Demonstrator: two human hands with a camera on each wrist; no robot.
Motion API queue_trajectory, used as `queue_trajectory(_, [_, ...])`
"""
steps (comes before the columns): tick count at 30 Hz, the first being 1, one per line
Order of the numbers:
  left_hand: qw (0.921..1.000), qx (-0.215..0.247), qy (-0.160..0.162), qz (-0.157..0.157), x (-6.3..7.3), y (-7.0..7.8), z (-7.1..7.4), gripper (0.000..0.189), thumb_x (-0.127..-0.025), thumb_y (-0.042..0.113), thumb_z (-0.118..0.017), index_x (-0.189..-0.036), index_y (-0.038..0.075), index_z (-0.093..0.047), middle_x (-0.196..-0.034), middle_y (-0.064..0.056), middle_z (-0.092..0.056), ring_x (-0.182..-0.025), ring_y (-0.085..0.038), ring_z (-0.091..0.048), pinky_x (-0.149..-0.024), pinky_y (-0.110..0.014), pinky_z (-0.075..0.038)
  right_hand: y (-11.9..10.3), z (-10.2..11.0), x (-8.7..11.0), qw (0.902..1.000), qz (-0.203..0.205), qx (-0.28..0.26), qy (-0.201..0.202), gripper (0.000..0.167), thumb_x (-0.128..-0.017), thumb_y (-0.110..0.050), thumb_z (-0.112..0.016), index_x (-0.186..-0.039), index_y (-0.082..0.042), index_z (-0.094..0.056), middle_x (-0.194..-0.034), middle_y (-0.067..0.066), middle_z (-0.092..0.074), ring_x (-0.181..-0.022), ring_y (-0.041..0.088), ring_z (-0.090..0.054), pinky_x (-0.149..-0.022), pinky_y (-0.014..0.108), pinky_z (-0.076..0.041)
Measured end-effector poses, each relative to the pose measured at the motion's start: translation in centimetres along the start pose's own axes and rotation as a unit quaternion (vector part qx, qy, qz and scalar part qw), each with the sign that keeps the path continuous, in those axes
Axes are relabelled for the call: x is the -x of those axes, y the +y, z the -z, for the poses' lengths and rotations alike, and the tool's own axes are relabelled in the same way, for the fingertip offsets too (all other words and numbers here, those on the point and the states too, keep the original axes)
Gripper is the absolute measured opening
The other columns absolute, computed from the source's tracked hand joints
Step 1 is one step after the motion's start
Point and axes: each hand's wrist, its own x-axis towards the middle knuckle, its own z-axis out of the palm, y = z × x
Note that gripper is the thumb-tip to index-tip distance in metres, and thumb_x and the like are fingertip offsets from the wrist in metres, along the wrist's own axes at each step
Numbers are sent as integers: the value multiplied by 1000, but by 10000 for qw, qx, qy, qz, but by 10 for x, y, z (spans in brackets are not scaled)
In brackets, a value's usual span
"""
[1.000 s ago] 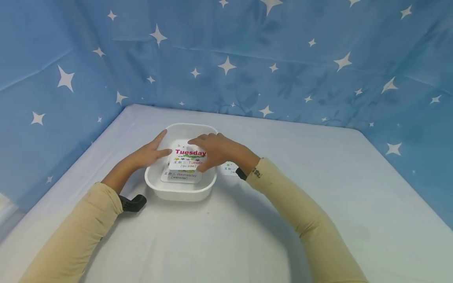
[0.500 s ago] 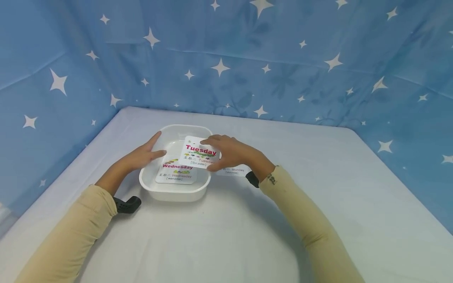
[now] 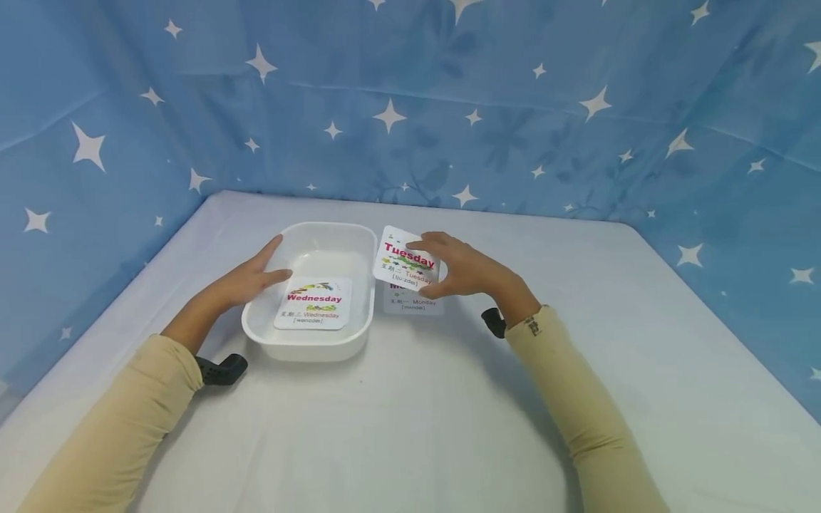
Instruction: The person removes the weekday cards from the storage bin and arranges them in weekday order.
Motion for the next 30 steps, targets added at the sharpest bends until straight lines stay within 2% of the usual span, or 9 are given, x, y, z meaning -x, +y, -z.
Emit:
queue_trajectory(5, [10000, -7, -17, -12, -2, -1, -1, 79, -96, 31, -42, -145, 11, 16, -151, -20, 13, -137, -44, 6, -108, -61, -2, 29, -3, 13, 9992, -306, 144, -207, 78, -75, -28, -73, -141, -27, -33, -153, 8, -15, -136, 32, -24, -103, 52, -35])
queue_trajectory(9, [10000, 34, -33, -54, -2, -1, -1, 79, -96, 32, -42, -144, 10, 17, -150, -21, 14, -137, -44, 7, -108, -62, -2, 54, -5, 27, 9977, -586, 210, -265, 80, -75, -21, -73, -142, -24, -31, -152, 10, -14, -134, 34, -27, -100, 51, -39])
queue_trajectory(15, [10000, 12, -22, -68, 0, -2, 1, 79, -96, 32, -42, -144, 10, 17, -150, -22, 14, -136, -45, 7, -107, -64, -3, 80, -6, 41, 9954, -831, 229, -419, 83, -74, -19, -72, -144, -20, -28, -152, 12, -12, -133, 36, -27, -101, 52, -37])
queue_trajectory(24, [9999, 126, 4, -67, 5, -4, 2, 80, -95, 30, -43, -144, 10, 17, -150, -21, 14, -137, -45, 8, -107, -63, -1, 90, -6, 46, 9949, -780, 227, -590, 71, -74, -18, -73, -137, -19, -41, -151, 13, -17, -132, 36, -28, -102, 53, -35])
queue_trajectory(30, [9999, 123, -6, -84, 1, -3, 0, 79, -96, 31, -42, -144, 10, 16, -150, -22, 14, -136, -46, 7, -107, -64, -2, 91, -7, 49, 9937, -862, 199, -684, 69, -74, -19, -73, -136, -20, -43, -151, 11, -17, -133, 35, -25, -104, 53, -32])
